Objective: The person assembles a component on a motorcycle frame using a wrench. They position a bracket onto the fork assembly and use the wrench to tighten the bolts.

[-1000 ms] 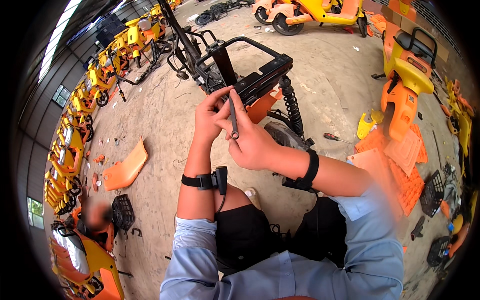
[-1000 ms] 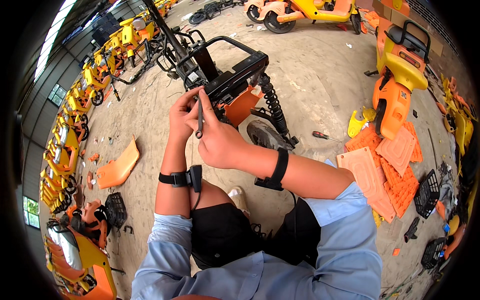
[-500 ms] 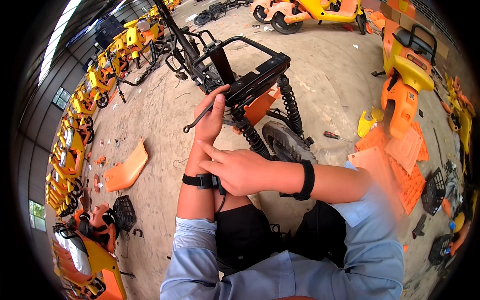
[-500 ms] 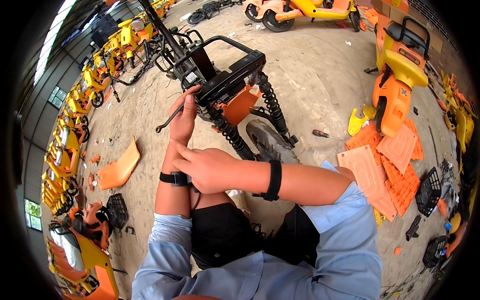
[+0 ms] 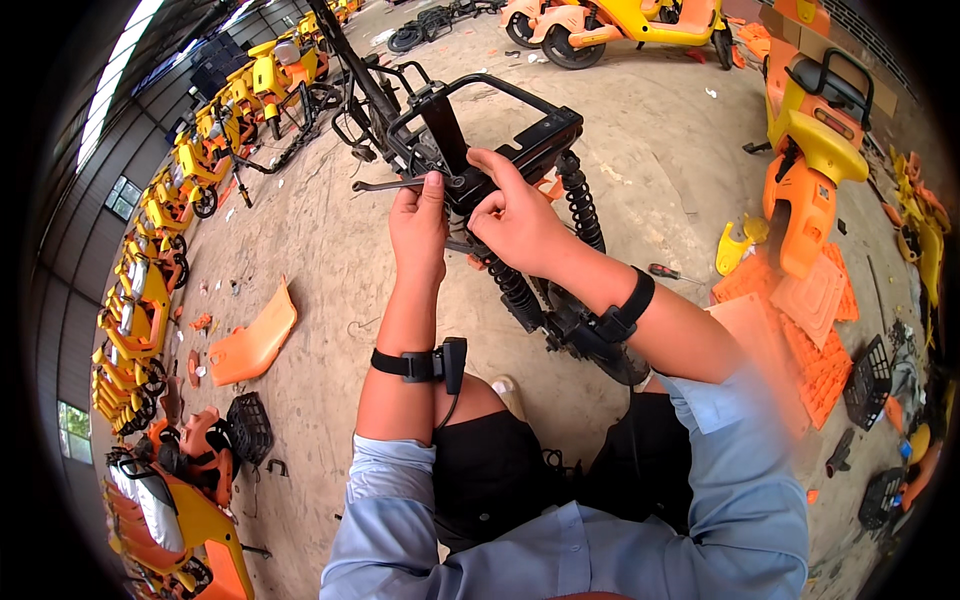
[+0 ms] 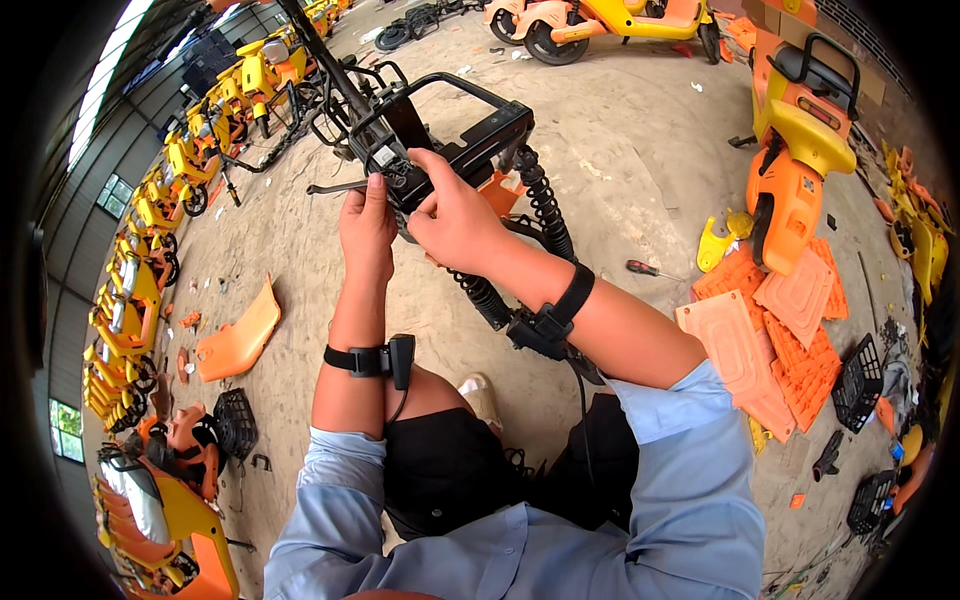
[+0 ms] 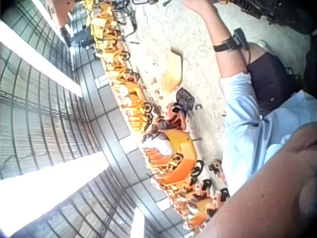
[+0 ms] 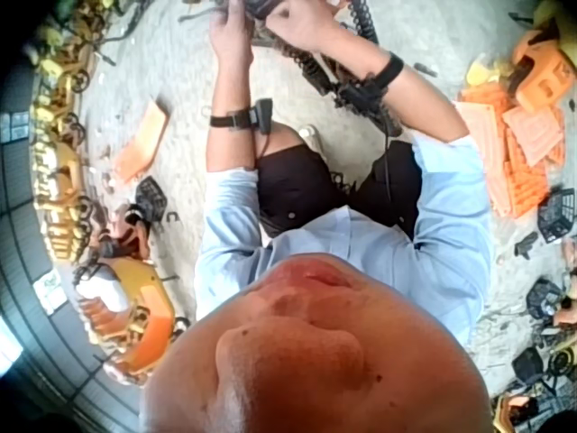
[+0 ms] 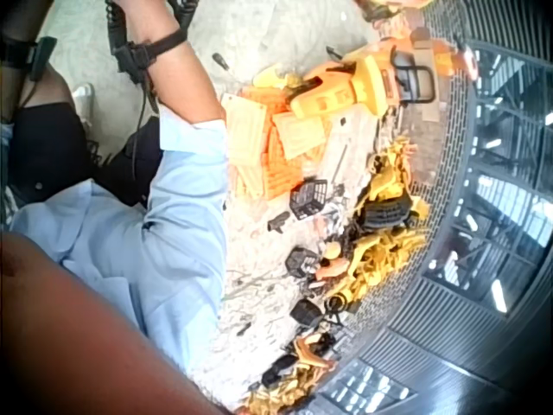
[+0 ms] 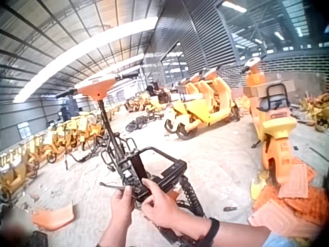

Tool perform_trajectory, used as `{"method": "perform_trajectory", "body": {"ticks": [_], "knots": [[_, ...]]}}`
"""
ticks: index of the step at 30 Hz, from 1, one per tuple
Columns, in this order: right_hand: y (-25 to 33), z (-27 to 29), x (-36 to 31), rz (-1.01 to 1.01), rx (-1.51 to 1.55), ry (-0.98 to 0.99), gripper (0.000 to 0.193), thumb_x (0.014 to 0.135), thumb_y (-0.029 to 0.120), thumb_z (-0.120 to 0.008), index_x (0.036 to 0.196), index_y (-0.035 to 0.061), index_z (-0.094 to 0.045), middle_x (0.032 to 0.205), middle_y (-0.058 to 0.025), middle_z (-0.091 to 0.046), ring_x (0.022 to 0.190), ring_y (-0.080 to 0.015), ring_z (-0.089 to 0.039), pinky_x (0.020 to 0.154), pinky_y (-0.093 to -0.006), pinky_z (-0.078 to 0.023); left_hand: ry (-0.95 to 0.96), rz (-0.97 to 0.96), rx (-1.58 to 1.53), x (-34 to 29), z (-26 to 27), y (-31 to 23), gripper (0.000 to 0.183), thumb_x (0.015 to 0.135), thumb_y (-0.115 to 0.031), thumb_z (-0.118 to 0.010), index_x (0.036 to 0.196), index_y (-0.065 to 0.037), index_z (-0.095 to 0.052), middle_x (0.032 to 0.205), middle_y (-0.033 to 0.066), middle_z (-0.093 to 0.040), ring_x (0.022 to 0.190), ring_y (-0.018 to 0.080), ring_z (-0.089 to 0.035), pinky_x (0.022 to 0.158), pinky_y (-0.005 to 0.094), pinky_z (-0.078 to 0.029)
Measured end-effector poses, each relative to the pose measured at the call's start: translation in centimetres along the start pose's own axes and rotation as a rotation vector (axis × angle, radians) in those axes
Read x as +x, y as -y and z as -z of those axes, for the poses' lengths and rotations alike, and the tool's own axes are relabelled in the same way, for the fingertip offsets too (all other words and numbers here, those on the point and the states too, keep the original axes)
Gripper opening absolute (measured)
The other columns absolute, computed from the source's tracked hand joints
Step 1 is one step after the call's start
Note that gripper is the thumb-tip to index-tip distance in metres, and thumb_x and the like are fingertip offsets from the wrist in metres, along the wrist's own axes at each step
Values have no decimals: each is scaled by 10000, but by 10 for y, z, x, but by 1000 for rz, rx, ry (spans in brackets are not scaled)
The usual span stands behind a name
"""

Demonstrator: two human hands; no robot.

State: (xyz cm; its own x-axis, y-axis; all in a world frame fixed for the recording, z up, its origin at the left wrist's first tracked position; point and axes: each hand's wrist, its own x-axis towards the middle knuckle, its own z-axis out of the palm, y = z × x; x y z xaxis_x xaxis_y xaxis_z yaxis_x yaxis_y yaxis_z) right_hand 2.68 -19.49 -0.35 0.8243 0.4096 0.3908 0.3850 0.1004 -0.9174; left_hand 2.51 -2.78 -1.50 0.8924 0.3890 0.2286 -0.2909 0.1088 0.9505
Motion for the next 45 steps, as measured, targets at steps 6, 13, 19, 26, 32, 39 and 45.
{"method": "perform_trajectory", "body": {"ticks": [6, 13, 19, 26, 32, 39, 45], "knots": [[5, -5, -4, -16, 51, 185, 809, 910, -4, -614, 1626, 61, -242, 1047, -107, -667, 789, -112, -661, 657, -287, -542, -110, -45, -19, 4, -7, 3, 363, 964, -308, -795, 1058, -2, -623, 714, -73, -538, 578, 17, -405, 506, 219, -316], [-3, -29, -26, 129, -190, 23, 946, 865, -2, -647, 1651, 55, -125, 1366, -209, -553, 777, -193, -698, 698, -338, -560, -194, -166, 67, 4, -20, 1, 299, 964, -232, -795, 1070, 10, -654, 713, -83, -530, 618, 8, -416, 543, 208, -330], [1, -31, -38, 155, -300, 75, 996, 834, -29, -628, 1657, 49, -72, 1698, -279, -165, 794, -236, -697, 765, -369, -565, -68, -98, 108, 5, -16, -4, 273, 1015, -235, -727, 1094, 26, -737, 743, -50, -626, 690, 23, -516, 599, 205, -413], [-14, -38, -49, 254, -224, 14, 802, 827, -60, -607, 1543, 8, -254, 1624, -249, -293, 843, -208, -675, 747, -337, -552, 267, -63, 174, -9, -10, -20, 266, 1056, -225, -659, 1156, 4, -750, 866, -8, -699, 765, 48, -576, 671, 234, -479], [-21, -55, -49, 276, -65, -192, 573, 812, -93, -585, 1342, 24, -401, 1489, -231, -397, 833, -239, -640, 845, -377, -537, 257, -104, 235, -11, -6, -19, 244, 1059, -198, -644, 1190, -15, -739, 893, -13, -701, 795, 50, -580, 705, 223, -470], [-29, -42, -45, 396, -174, -202, 530, 838, -111, -588, 1321, 13, -406, 1606, -258, -241, 954, -206, -650, 680, -277, -523, 344, -234, 375, -12, 3, -14, 279, 967, -40, -675, 1244, -39, -712, 700, -86, -500, 628, 14, -436, 568, 216, -389], [-18, -48, -59, 487, -304, -52, 368, 829, -58, -581, 1187, 16, -552, 1657, -340, -176, 1045, -362, -678, 750, -383, -557, 254, -321, 401, -9, 6, -5, 207, 965, -110, -751, 1164, -55, -751, 714, -67, -548, 649, 26, -466, 584, 220, -402]]}}
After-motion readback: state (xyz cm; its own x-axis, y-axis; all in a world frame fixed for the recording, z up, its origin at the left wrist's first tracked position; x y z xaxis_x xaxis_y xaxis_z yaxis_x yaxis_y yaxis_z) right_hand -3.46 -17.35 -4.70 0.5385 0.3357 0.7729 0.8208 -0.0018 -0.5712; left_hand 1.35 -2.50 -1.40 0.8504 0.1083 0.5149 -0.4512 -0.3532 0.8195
